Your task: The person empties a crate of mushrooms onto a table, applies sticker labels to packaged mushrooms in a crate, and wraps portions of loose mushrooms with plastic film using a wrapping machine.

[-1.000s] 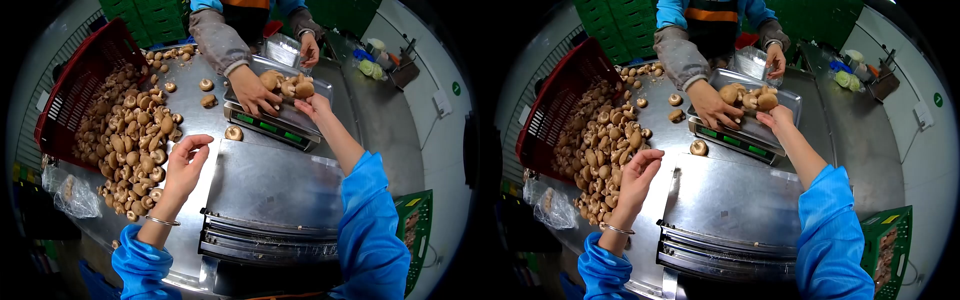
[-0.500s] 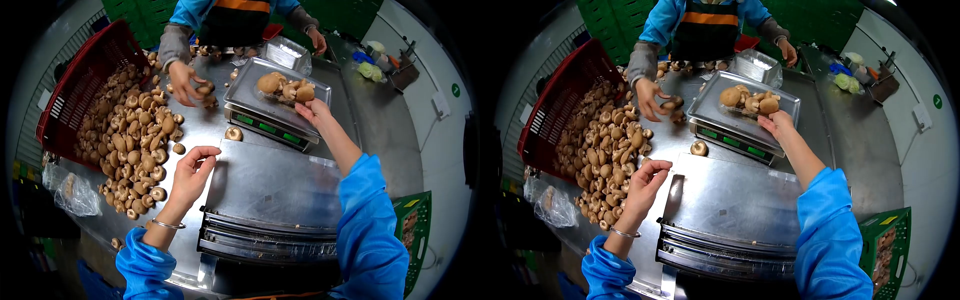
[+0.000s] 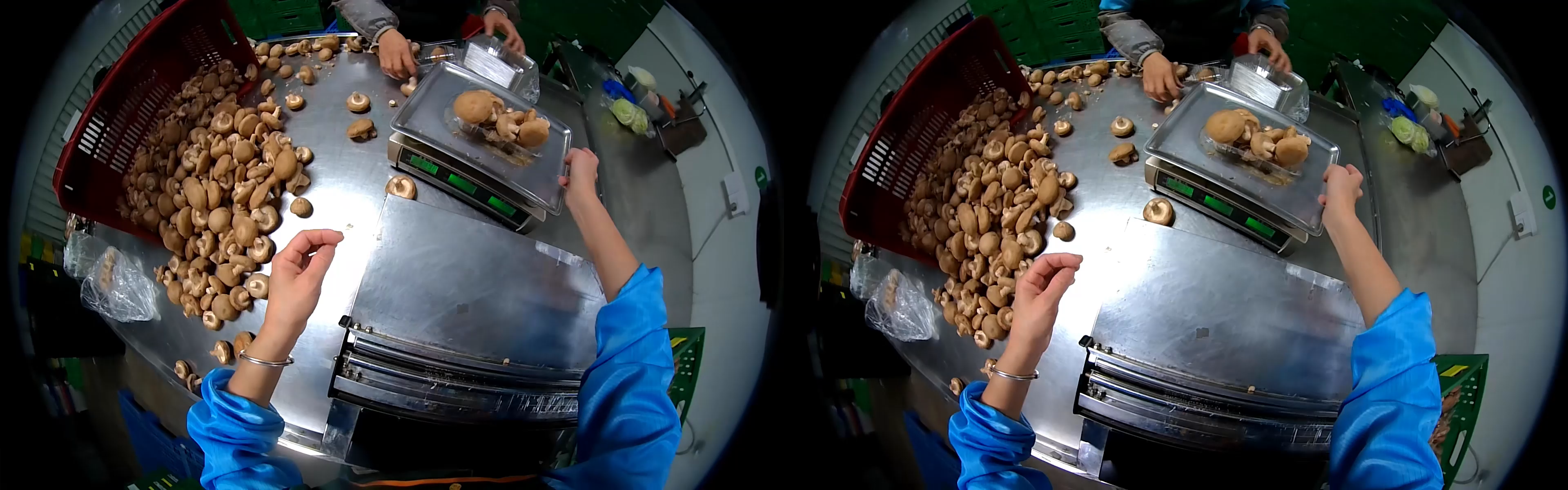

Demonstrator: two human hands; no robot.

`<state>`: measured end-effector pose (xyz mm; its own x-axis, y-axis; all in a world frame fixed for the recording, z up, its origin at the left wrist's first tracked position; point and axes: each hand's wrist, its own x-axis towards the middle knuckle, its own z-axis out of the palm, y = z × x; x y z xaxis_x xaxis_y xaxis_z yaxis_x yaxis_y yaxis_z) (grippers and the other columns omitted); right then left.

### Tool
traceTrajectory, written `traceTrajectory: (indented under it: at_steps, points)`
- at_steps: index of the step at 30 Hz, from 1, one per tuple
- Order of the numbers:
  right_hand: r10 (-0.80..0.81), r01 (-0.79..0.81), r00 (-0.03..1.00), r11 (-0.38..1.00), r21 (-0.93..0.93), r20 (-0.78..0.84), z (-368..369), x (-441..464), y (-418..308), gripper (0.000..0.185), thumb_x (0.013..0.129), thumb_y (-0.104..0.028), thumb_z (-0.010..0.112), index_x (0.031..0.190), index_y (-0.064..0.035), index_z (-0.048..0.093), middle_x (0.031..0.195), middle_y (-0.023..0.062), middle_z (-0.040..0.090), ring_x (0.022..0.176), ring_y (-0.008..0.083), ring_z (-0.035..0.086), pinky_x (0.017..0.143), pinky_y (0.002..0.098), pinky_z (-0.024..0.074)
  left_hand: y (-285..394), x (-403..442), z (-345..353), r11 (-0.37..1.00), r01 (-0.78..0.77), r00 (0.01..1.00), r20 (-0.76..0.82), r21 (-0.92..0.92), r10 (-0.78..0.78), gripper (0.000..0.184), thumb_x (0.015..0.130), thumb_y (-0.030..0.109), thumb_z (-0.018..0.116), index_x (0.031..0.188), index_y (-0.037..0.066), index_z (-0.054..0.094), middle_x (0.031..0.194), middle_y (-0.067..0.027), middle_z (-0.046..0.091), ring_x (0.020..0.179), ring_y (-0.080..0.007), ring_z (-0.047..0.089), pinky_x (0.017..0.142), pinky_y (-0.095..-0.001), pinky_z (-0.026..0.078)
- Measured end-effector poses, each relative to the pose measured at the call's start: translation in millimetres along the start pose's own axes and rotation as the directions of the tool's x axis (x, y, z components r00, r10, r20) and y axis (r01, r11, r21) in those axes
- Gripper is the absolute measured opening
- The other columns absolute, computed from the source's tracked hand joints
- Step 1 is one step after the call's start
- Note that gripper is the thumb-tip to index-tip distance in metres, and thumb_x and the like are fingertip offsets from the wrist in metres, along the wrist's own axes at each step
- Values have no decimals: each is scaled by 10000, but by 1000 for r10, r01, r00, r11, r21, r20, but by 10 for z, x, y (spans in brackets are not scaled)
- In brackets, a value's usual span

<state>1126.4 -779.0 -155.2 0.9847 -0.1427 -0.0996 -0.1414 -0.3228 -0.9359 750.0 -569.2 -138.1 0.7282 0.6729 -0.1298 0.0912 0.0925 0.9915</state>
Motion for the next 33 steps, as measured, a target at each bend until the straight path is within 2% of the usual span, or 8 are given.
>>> traceTrajectory:
  at_steps: [7, 10, 16, 22, 24, 27, 31, 33]
  points:
    - [7, -10, 995, 1000, 28, 102, -40, 177, 21, 617, 595, -112, 517, 1197, -19, 419, 901, 93, 488, 611, 135, 457, 401, 250, 352, -50, -50, -28, 1000, 14, 1000, -7, 0, -14, 127, 841, 59, 517, 938, 30, 594, 760, 63, 542, 591, 8, 379, 508, -139, 286]
    - [22, -27, 990, 999, 38, 139, -38, 22, -73, 513, 599, -112, 517, 1103, -26, 473, 824, 74, 449, 593, 134, 425, 402, 246, 343, -106, -80, -78, 1000, 7, 1000, -20, -16, -7, 126, 841, 58, 518, 938, 31, 594, 793, 52, 559, 623, 2, 404, 541, -139, 310]
    - [226, -261, 938, 959, 108, 262, 212, -36, -49, 272, 615, -144, 533, 865, -47, 489, 793, 55, 354, 575, 124, 359, 397, 235, 349, -141, -239, -218, 997, 78, 995, -68, 1, -78, 127, 835, 47, 522, 939, 25, 592, 840, 28, 577, 676, -9, 441, 590, -145, 346]
    - [299, -346, 898, 933, 97, 324, 417, -130, -112, 240, 708, -53, 471, 939, 13, 475, 898, 135, 434, 614, 193, 517, 442, 302, 493, -102, -452, -337, 996, 87, 989, -121, -1, -86, 128, 835, 38, 519, 941, 13, 586, 876, 15, 579, 750, -27, 475, 661, -153, 374]
    - [287, -382, 896, 888, 257, 339, 508, -41, 9, 184, 741, 5, 412, 905, 75, 458, 824, 170, 512, 599, 242, 578, 477, 305, 542, -133, -546, -404, 994, 109, 989, -101, 16, -107, 127, 841, 56, 515, 944, 17, 578, 939, -31, 586, 857, -88, 522, 767, -221, 416]
    - [235, -362, 902, 870, 334, 362, 372, -114, -1, 243, 772, 87, 311, 970, 150, 437, 832, 198, 545, 652, 287, 616, 574, 315, 579, -4, -699, -394, 994, 106, 987, -120, 18, -103, 121, 835, 24, 514, 934, 6, 581, 893, 2, 582, 774, -25, 482, 678, -157, 380]
    - [158, -362, 864, 855, 371, 478, -430, -584, -44, 305, 823, 54, 304, 1107, 119, 395, 963, 216, 510, 787, 311, 598, 640, 355, 572, 207, -901, -277, 994, -103, 991, -80, 30, 105, 114, 839, -3, 488, 916, -4, 573, 910, -20, 582, 824, -54, 509, 727, -182, 395]
    - [161, -406, 815, 844, 350, 557, -979, -1010, -111, 335, 821, 69, 301, 1147, 108, 367, 990, 222, 497, 822, 313, 597, 675, 349, 565, 355, -1026, -134, 953, -195, 980, 77, 232, 182, 139, 820, 24, 515, 944, 16, 576, 917, -58, 592, 868, -126, 536, 769, -238, 405]
